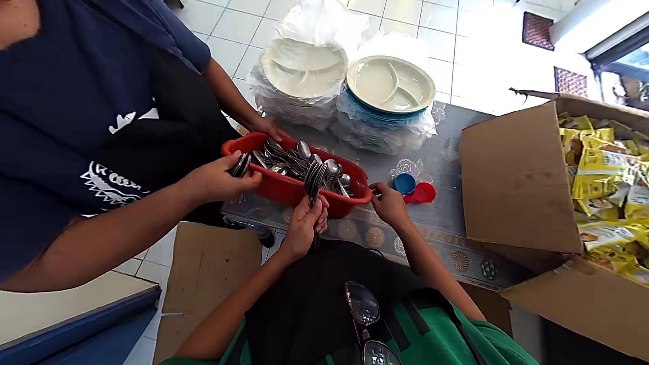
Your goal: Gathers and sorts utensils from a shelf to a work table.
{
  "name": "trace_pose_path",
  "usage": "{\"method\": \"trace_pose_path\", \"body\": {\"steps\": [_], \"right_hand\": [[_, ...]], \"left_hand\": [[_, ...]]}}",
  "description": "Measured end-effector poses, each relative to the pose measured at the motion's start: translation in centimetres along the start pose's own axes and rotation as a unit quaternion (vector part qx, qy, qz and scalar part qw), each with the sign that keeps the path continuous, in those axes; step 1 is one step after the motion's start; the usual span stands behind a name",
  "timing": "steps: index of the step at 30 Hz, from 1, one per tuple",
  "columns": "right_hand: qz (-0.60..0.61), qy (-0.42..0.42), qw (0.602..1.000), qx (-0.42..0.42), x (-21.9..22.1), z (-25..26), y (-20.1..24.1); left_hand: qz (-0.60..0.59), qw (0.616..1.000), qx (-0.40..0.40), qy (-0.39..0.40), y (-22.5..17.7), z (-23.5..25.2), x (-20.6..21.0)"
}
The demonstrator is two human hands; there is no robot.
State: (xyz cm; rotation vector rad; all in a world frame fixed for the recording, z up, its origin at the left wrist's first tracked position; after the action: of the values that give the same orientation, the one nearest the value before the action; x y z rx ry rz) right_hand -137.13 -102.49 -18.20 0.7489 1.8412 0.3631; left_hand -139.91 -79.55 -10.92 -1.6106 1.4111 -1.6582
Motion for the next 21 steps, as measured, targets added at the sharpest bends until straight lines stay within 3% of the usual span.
{"method": "trace_pose_path", "body": {"steps": [6, 10, 13, 18, 21], "right_hand": [[-0.082, -0.014, 0.996, 0.015, -0.1, -0.8, -4.2], [-0.158, -0.131, 0.976, -0.067, -0.6, -0.4, -6.4], [-0.182, -0.109, 0.976, -0.053, -0.6, 0.5, -9.2], [-0.152, -0.093, 0.983, -0.031, -4.0, 0.6, -13.6], [-0.069, -0.109, 0.990, -0.063, -9.4, -0.7, -13.1]], "left_hand": [[0.216, 0.972, 0.063, 0.067, -2.9, -1.5, 0.4], [0.450, 0.885, 0.017, 0.120, -1.4, -1.6, 0.8], [0.530, 0.831, -0.017, 0.168, 1.8, -1.3, 2.4], [0.491, 0.844, -0.033, 0.213, 5.5, -1.6, 5.9], [0.465, 0.864, -0.050, 0.186, 6.4, -1.7, 6.7]]}}
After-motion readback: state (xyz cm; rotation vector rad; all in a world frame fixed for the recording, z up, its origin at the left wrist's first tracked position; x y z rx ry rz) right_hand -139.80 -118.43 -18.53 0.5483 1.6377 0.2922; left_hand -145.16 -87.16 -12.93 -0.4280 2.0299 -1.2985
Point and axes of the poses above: each hand's wrist, its own z-axis towards the middle knuckle, its own x-axis out of the palm, y = z × x, the point moved 9 cm from there along z, towards the middle knuckle, and after that the axes turned 2 degrees about -x, right-handed, at the moved point
